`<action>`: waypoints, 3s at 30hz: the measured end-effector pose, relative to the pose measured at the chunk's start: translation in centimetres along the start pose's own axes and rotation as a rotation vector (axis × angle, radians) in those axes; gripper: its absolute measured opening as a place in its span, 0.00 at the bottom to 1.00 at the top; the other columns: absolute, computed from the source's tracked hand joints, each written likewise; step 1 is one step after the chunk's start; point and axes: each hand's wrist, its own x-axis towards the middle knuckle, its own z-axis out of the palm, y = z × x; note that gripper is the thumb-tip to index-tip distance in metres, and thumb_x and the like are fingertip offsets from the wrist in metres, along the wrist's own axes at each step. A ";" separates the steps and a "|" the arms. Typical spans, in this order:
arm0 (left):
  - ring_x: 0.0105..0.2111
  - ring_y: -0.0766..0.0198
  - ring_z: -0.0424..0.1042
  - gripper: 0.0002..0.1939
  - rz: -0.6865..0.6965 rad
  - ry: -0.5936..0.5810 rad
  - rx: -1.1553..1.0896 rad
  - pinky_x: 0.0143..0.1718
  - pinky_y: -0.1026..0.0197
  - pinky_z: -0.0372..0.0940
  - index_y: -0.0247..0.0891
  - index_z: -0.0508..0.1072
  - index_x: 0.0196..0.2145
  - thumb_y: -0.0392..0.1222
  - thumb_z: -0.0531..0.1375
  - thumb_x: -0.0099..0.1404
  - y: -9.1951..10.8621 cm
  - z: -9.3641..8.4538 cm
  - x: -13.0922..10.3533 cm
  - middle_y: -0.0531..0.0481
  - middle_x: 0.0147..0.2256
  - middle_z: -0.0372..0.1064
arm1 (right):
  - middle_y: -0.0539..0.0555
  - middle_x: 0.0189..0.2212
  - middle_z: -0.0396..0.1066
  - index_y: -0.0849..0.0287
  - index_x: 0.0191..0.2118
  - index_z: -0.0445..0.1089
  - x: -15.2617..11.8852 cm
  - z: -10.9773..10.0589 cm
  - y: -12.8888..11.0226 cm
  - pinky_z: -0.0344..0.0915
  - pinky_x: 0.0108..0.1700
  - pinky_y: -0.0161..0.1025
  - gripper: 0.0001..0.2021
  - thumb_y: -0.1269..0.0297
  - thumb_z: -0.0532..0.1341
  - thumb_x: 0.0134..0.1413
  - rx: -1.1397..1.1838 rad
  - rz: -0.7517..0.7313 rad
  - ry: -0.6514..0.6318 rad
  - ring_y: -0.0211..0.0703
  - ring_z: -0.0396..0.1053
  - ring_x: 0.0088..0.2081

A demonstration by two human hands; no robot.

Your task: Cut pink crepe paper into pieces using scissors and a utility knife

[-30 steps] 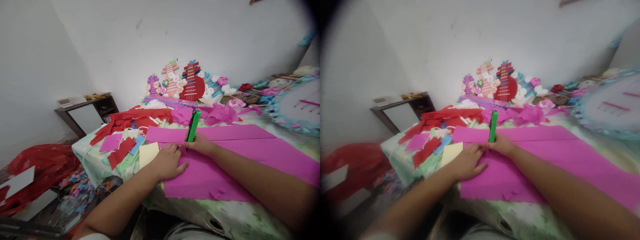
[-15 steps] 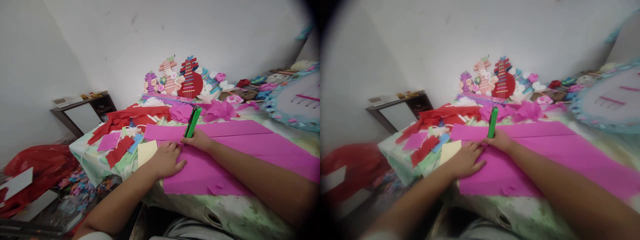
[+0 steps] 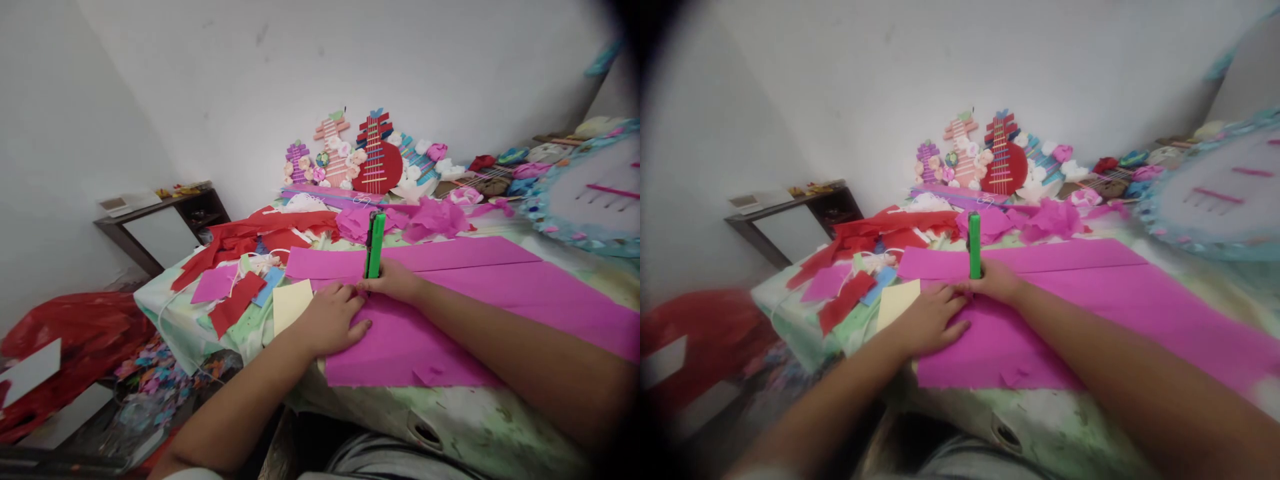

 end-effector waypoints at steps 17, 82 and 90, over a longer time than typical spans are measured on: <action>0.40 0.58 0.60 0.20 0.019 -0.017 -0.002 0.44 0.54 0.56 0.37 0.67 0.44 0.50 0.46 0.63 0.0 -0.1 0.1 0.44 0.39 0.63 | 0.48 0.21 0.67 0.60 0.25 0.65 0.2 0.1 0.4 0.58 0.27 0.33 0.16 0.53 0.63 0.32 -0.002 0.005 0.064 0.38 0.63 0.25; 0.41 0.58 0.59 0.20 -0.004 -0.010 -0.016 0.44 0.54 0.57 0.39 0.66 0.45 0.50 0.45 0.63 0.0 0.1 0.0 0.45 0.40 0.62 | 0.49 0.20 0.66 0.62 0.23 0.65 -0.4 -0.3 0.0 0.58 0.27 0.33 0.15 0.53 0.62 0.35 0.019 -0.035 -0.010 0.37 0.62 0.25; 0.40 0.57 0.60 0.20 -0.008 -0.002 -0.019 0.43 0.54 0.58 0.39 0.65 0.46 0.51 0.47 0.61 -0.1 0.1 0.1 0.45 0.40 0.61 | 0.48 0.19 0.63 0.62 0.23 0.65 -0.6 -0.6 0.0 0.57 0.26 0.31 0.17 0.51 0.62 0.36 0.136 -0.119 -0.079 0.34 0.59 0.24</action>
